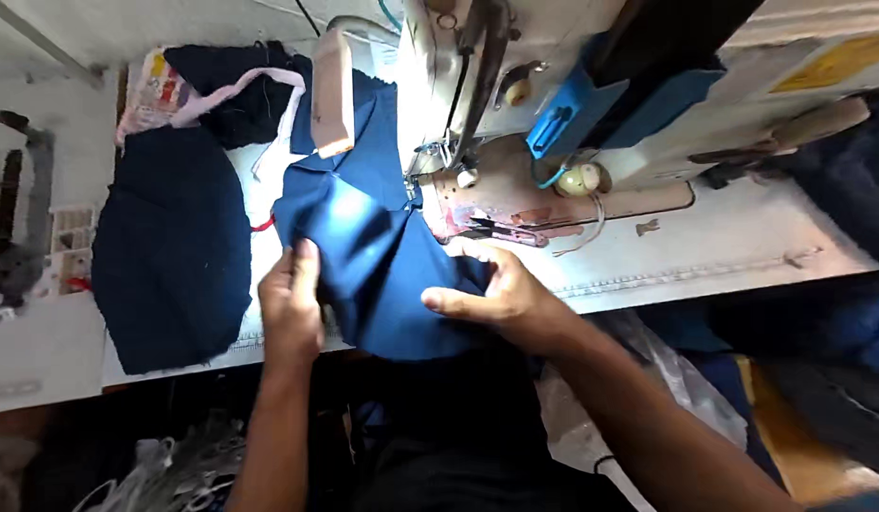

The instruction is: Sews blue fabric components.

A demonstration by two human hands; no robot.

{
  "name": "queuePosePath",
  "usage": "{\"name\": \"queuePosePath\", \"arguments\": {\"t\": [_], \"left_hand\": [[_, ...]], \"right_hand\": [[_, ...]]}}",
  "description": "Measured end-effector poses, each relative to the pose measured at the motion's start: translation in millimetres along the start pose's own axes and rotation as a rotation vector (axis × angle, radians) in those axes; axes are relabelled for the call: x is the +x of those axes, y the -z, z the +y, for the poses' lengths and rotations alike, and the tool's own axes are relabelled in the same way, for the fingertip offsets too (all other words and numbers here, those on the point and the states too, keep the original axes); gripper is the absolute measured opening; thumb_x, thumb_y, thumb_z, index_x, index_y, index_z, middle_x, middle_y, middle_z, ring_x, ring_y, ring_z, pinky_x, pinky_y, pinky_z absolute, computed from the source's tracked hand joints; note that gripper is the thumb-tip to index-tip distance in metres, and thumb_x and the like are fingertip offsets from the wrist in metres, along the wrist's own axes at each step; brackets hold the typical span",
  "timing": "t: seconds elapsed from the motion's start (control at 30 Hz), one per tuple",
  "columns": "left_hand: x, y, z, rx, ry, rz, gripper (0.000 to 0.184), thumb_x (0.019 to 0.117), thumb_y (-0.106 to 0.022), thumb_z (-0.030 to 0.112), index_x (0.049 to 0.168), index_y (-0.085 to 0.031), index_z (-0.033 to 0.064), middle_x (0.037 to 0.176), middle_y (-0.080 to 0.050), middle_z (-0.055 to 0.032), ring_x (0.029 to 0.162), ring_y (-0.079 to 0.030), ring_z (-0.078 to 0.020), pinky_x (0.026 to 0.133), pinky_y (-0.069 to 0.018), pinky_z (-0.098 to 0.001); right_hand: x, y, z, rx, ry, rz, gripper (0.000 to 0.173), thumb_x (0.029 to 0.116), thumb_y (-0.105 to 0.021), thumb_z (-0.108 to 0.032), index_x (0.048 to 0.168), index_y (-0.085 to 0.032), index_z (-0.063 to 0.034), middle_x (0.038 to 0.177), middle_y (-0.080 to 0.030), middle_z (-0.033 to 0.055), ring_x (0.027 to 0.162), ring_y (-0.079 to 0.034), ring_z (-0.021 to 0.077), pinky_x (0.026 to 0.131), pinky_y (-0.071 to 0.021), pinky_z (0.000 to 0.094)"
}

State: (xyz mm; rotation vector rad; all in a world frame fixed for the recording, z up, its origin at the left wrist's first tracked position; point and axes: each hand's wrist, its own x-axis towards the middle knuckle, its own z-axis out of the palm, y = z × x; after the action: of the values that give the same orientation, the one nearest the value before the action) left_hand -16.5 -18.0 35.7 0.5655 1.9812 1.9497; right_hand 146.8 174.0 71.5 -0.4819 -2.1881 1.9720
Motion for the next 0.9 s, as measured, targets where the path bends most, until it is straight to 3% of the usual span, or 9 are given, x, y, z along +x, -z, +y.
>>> {"name": "queuePosePath", "arguments": {"t": [0.07,0.1,0.2,0.23,0.33,0.4,0.6,0.77,0.9], "left_hand": [[39,23,2,0.388,-0.058,0.115,0.033,0.1101,-0.046,0.038,0.099,-0.064,0.0114,0.081,-0.064,0.0041,0.073,-0.065,-0.0037,0.069,-0.0579,-0.0270],[56,34,3,0.596,-0.106,0.151,0.037,0.1092,-0.048,0.039,0.102,-0.065,0.0069,0.082,-0.064,-0.0024,0.073,-0.064,-0.0092,0.069,-0.0568,-0.0327],[62,37,19,1.022,-0.259,0.159,0.053,0.1067,-0.048,0.040,0.139,-0.053,-0.0014,0.124,-0.061,-0.0293,0.111,-0.062,-0.0414,0.093,-0.0506,-0.0579],[51,25,21,1.069,-0.339,0.133,0.051,0.1063,-0.050,0.035,0.140,-0.053,-0.0023,0.129,-0.058,-0.0318,0.118,-0.058,-0.0468,0.098,-0.0464,-0.0616],[2,-25,-8,1.068,-0.439,-0.119,0.033,0.1059,-0.051,0.030,0.124,-0.067,0.0084,0.122,-0.064,-0.0156,0.119,-0.058,-0.0339,0.100,-0.0481,-0.0521],[-14,-37,-33,1.139,-0.408,-0.319,0.038,0.1074,-0.044,0.037,0.131,-0.066,0.0164,0.132,-0.063,-0.0097,0.129,-0.055,-0.0293,0.108,-0.0434,-0.0513],[37,34,-47,1.121,-0.631,-0.641,0.041,0.1082,-0.044,0.036,0.139,-0.064,0.0167,0.142,-0.061,-0.0113,0.136,-0.053,-0.0307,0.115,-0.0389,-0.0530],[51,38,-24,1.193,-0.655,-0.474,0.033,0.1058,-0.051,0.027,0.130,-0.069,0.0131,0.130,-0.066,-0.0135,0.125,-0.059,-0.0339,0.105,-0.0432,-0.0550],[0,-27,-18,1.180,-0.384,-0.299,0.049,0.0946,-0.058,0.059,0.103,-0.073,0.0138,0.101,-0.066,-0.0104,0.101,-0.061,-0.0334,0.083,-0.0474,-0.0530]], "right_hand": [[-9,29,7,-0.551,0.045,0.102,0.017,0.0913,-0.074,-0.024,0.105,-0.069,-0.0149,0.091,-0.070,-0.0013,0.080,-0.068,0.0108,0.069,-0.0590,0.0328],[-14,36,11,-0.817,0.062,0.240,0.018,0.0935,-0.072,-0.023,0.108,-0.070,-0.0114,0.092,-0.071,0.0071,0.079,-0.070,0.0229,0.067,-0.0583,0.0460],[-21,32,18,-1.195,0.072,0.551,0.041,0.0971,-0.065,-0.019,0.136,-0.061,-0.0081,0.129,-0.058,0.0264,0.118,-0.054,0.0506,0.092,-0.0435,0.0678],[-22,24,20,-1.188,0.131,0.587,0.043,0.0980,-0.063,-0.021,0.139,-0.060,-0.0081,0.132,-0.057,0.0261,0.121,-0.053,0.0496,0.095,-0.0432,0.0653],[-25,-11,38,-0.986,0.181,0.445,0.039,0.1009,-0.061,-0.037,0.127,-0.069,-0.0084,0.114,-0.067,0.0163,0.106,-0.065,0.0334,0.087,-0.0561,0.0490],[-20,-21,56,-0.988,0.107,0.264,0.049,0.1017,-0.055,-0.050,0.132,-0.067,-0.0137,0.115,-0.066,0.0113,0.106,-0.065,0.0293,0.084,-0.0564,0.0454],[-25,29,74,-1.062,0.249,0.024,0.037,0.1053,-0.053,-0.034,0.139,-0.065,-0.0249,0.124,-0.064,0.0101,0.114,-0.060,0.0348,0.088,-0.0516,0.0538],[-27,49,59,-1.223,0.241,0.221,0.044,0.0983,-0.054,-0.005,0.140,-0.064,-0.0160,0.130,-0.062,0.0189,0.120,-0.056,0.0440,0.093,-0.0465,0.0594],[-24,12,48,-0.927,0.249,0.384,0.031,0.1011,-0.057,-0.016,0.128,-0.070,-0.0077,0.110,-0.068,0.0147,0.098,-0.067,0.0271,0.081,-0.0578,0.0412]]}}
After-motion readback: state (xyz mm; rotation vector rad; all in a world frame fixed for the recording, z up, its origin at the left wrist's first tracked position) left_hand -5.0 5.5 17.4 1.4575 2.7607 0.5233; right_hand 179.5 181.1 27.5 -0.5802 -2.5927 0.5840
